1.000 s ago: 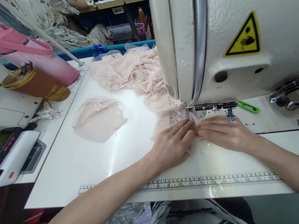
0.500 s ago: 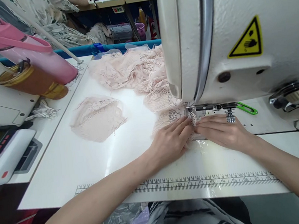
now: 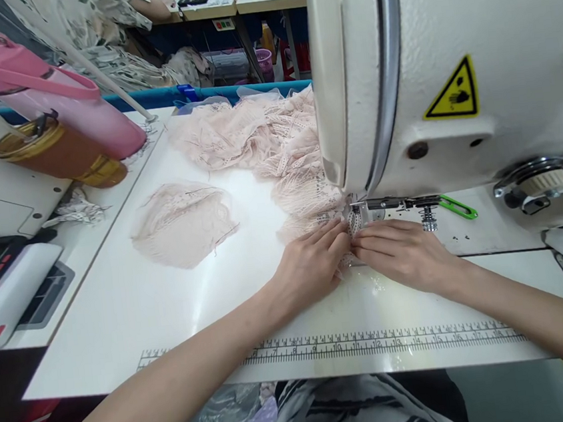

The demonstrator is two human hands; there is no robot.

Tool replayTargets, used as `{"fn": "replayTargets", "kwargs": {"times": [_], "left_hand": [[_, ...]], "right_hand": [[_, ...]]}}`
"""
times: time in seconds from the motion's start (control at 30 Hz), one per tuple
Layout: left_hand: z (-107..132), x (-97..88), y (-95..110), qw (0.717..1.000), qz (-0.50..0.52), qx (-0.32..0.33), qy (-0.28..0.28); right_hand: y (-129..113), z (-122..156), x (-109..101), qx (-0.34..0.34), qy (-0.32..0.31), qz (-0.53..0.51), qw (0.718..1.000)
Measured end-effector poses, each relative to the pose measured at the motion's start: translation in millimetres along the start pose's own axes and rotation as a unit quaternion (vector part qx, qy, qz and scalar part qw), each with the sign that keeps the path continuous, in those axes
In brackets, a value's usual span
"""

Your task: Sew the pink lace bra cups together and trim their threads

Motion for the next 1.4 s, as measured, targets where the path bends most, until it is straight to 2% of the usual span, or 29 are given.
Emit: {"fn": "replayTargets", "kwargs": {"times": [0.1, 0.27, 0.63, 0.83, 1.1, 1.27, 1.4], "left_hand": [[0, 1.0, -3, 1.0, -0.006, -0.002, 0.002], [0, 2.2, -5, 1.0, -0.014, -0.012, -0.001], [-4, 4.7, -4, 0.998, -0.044, -0.028, -0.021], [-3, 6.3, -3, 0.997, -0.047, -0.04, -0.035], [-3, 7.9, -1, 0.997, -0.052, -0.028, -0.043], [-4, 7.4, -1, 0.998, -0.05, -0.022, -0.033], [-5, 7.5, 0, 0.997, -0.064, -0.018, -0.035]], "right_hand": [[-1, -2, 2, -0.018, 0.01, 0.011, 1.0], [2, 0, 5, -0.009, 0.024, 0.025, 0.999], [13, 3, 12, 0.016, 0.004, 0.012, 1.0], [17, 2, 11, 0.031, 0.016, 0.019, 0.999], [15, -3, 2, 0.008, 0.038, 0.045, 0.998], [18, -2, 0, 0.055, 0.013, 0.068, 0.996], [19, -2, -4, 0.057, 0.035, 0.096, 0.993]]}}
Point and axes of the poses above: each hand's wrist, its own z-axis away from the middle knuckle, its own x-axis out of the palm, y = z × x, the point moved 6 cm from there along -z, towards the middle knuckle, and after that the axes turned 7 degrees about x, right-handed, at the moved point
